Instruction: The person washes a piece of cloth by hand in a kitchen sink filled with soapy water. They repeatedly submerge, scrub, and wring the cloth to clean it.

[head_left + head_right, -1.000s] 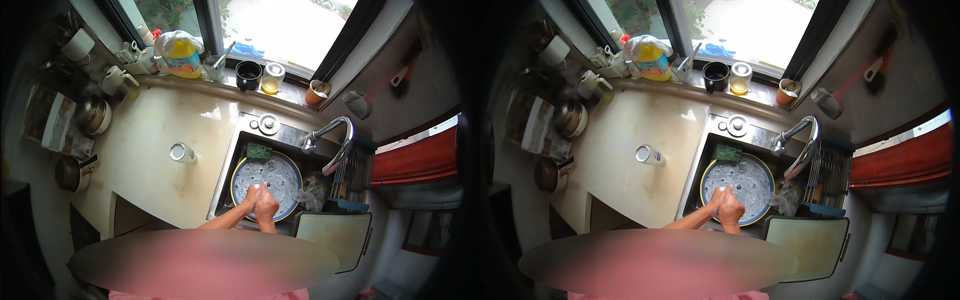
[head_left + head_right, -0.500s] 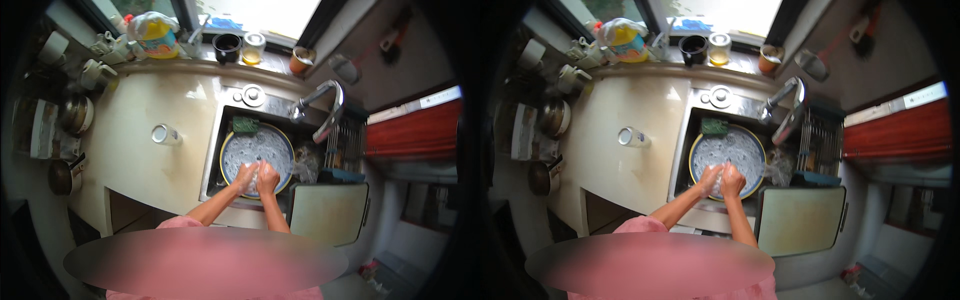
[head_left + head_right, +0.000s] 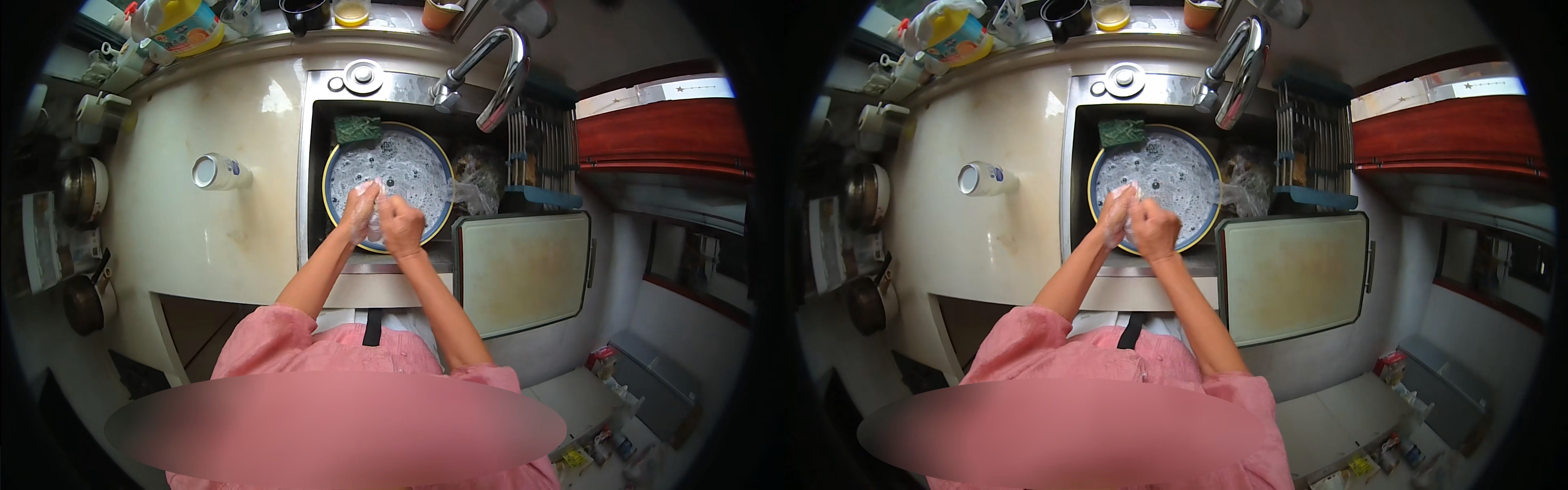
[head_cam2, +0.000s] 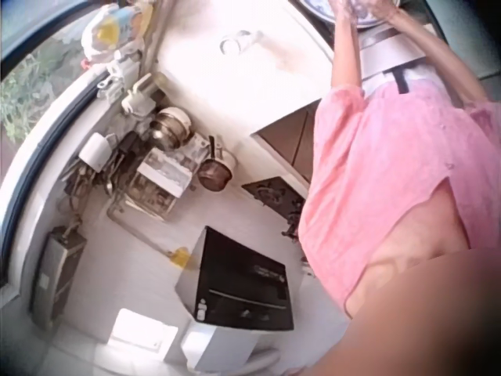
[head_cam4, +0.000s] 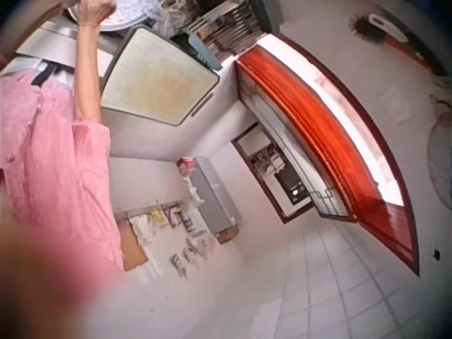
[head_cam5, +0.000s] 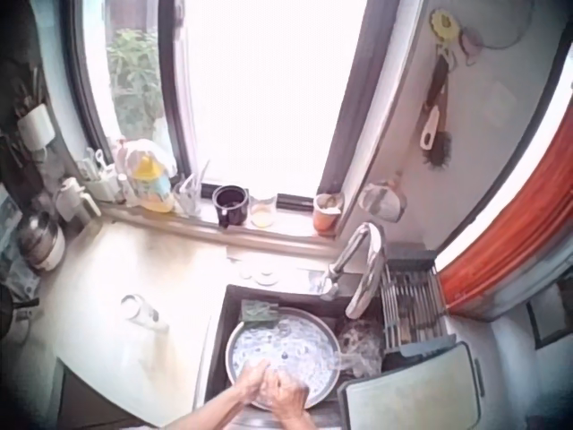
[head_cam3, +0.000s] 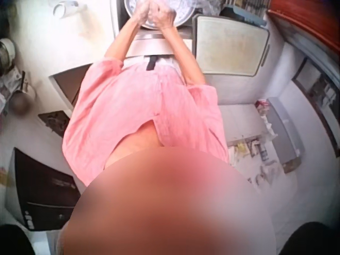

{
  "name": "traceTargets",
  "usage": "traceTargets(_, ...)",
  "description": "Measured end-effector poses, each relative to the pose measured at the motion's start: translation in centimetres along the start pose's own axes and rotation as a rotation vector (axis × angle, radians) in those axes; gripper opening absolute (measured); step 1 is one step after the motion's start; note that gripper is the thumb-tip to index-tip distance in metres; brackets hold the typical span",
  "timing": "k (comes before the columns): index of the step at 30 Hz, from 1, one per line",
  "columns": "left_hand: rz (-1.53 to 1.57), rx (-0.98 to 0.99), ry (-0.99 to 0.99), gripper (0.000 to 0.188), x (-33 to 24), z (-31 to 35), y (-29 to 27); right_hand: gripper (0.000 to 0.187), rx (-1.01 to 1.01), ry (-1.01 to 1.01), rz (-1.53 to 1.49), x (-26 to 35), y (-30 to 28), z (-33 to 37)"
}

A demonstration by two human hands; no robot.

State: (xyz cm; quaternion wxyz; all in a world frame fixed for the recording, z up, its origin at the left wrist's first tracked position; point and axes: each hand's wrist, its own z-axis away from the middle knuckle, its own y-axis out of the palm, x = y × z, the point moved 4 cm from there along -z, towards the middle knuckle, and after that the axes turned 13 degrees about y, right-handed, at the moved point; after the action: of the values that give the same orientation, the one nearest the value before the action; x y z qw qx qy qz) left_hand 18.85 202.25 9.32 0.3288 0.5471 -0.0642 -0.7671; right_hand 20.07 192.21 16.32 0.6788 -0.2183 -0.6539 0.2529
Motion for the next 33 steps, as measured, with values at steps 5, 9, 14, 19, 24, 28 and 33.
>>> traceTargets(5,-0.201,-0.055,-0.11,0.031,1.0,2.5,1.5,0.029,-0.111,0.023,0.073,-2.2,0.9,-1.0)
traceTargets(9,-0.171,-0.058,-0.119,0.028,0.3,2.6,2.5,0.027,-0.061,0.019,0.031,-2.5,0.0,-0.9)
traceTargets(14,-0.037,0.009,-0.181,0.028,2.1,0.9,-0.1,0.024,-0.047,-0.2,0.107,-0.4,1.5,1.3)
traceTargets(19,-0.122,-0.005,-0.122,0.026,0.0,2.9,2.6,0.025,-0.068,0.021,0.157,-3.0,-0.2,-1.5)
traceTargets(24,-0.047,-0.06,-0.248,0.027,1.9,1.1,0.2,0.025,-0.018,-0.201,0.077,0.0,1.3,1.8)
traceTargets(28,0.009,-0.021,-0.274,0.027,1.0,2.1,1.0,0.026,-0.045,-0.068,0.171,-2.4,1.7,0.1)
traceTargets(33,-0.127,0.202,-0.278,0.027,-0.2,2.6,2.6,0.035,-0.117,0.084,0.092,-4.6,-0.6,-3.1)
